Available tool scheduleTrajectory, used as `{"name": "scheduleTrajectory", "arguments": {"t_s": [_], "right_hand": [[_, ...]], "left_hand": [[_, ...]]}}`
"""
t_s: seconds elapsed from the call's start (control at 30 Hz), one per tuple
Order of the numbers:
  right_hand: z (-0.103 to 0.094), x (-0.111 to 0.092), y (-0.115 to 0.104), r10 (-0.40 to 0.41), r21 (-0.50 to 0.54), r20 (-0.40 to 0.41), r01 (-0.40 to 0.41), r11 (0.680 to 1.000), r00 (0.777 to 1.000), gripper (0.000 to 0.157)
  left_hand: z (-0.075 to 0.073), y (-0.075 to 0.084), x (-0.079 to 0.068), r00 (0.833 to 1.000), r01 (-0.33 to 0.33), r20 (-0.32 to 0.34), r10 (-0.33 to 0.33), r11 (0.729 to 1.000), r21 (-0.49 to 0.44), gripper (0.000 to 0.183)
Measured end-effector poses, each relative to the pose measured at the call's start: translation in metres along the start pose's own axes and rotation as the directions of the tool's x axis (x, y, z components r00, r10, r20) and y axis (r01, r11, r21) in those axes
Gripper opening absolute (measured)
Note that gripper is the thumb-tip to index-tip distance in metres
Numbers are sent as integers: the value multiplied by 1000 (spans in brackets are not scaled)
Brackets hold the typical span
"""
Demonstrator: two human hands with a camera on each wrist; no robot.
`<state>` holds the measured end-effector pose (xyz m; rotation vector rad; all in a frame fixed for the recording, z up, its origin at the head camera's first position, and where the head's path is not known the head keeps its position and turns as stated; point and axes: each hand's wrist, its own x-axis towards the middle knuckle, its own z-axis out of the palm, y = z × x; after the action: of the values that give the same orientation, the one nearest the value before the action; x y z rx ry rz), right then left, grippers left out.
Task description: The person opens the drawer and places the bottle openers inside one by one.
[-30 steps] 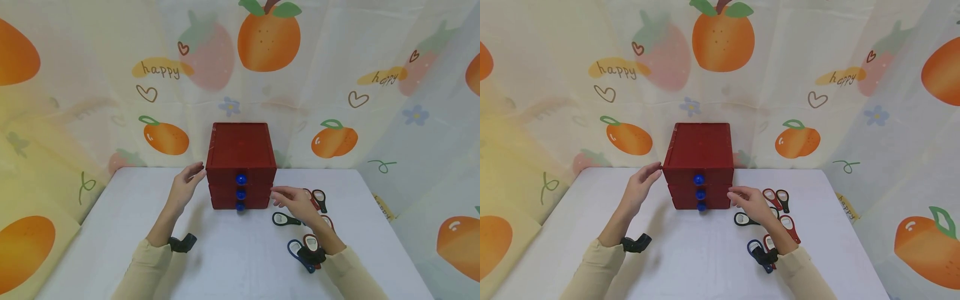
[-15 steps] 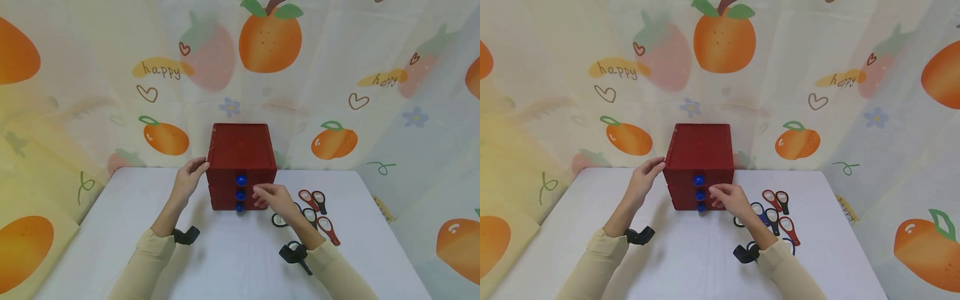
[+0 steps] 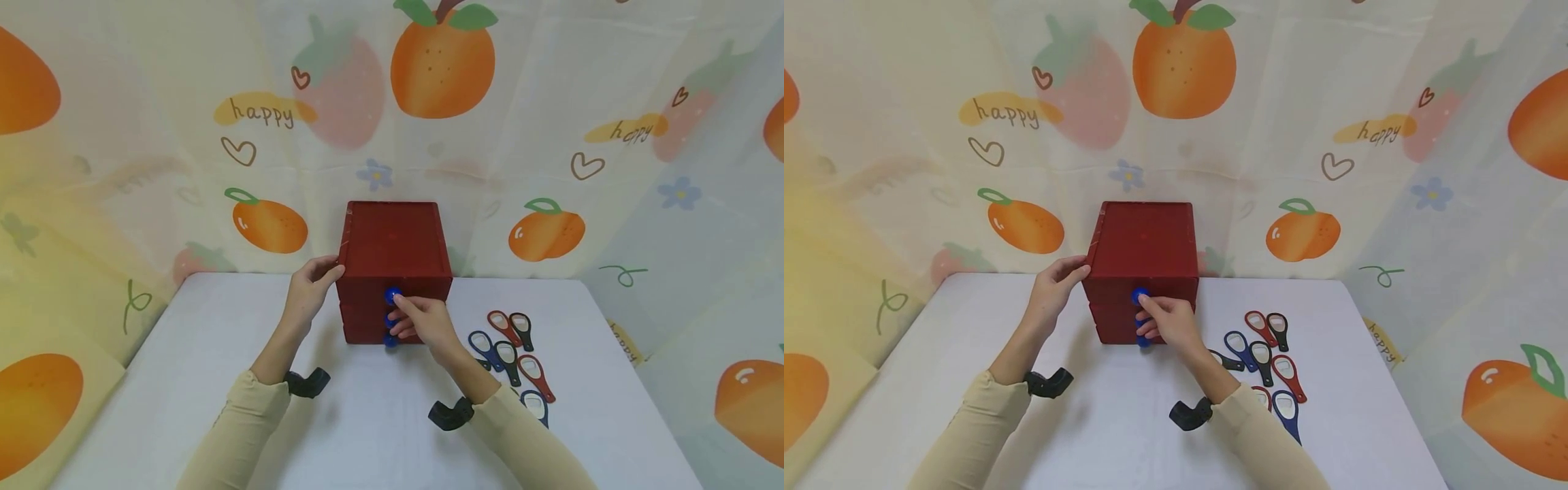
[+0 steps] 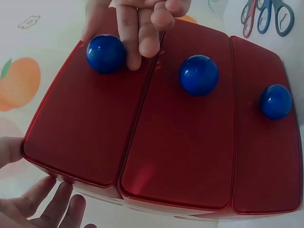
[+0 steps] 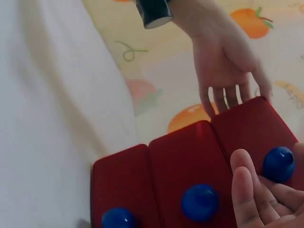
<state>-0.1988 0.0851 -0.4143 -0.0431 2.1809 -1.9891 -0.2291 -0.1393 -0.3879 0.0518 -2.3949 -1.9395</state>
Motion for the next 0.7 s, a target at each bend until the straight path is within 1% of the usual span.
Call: {"name": "scheduleTrajectory", "arguments": {"t_s": [0.27,0.47,0.57,0.7], "right_hand": [[7,2,0,58,62,-45,-55,997,997,42],[8,1,2,61,80,-45,-57,995,997,38],[8,-2,4,66,90,-38,-62,994,997,36],[8,-8,5,52,99,-34,-49,994,998,35]], "left_hand": [[1,0,0,1000,19,4,-19,999,-28,44],[1,1,1,999,33,0,-33,999,-31,44],[1,2,1,999,32,1,-33,998,-47,43],[1,2,1,1000,30,3,-29,998,-56,43]]}}
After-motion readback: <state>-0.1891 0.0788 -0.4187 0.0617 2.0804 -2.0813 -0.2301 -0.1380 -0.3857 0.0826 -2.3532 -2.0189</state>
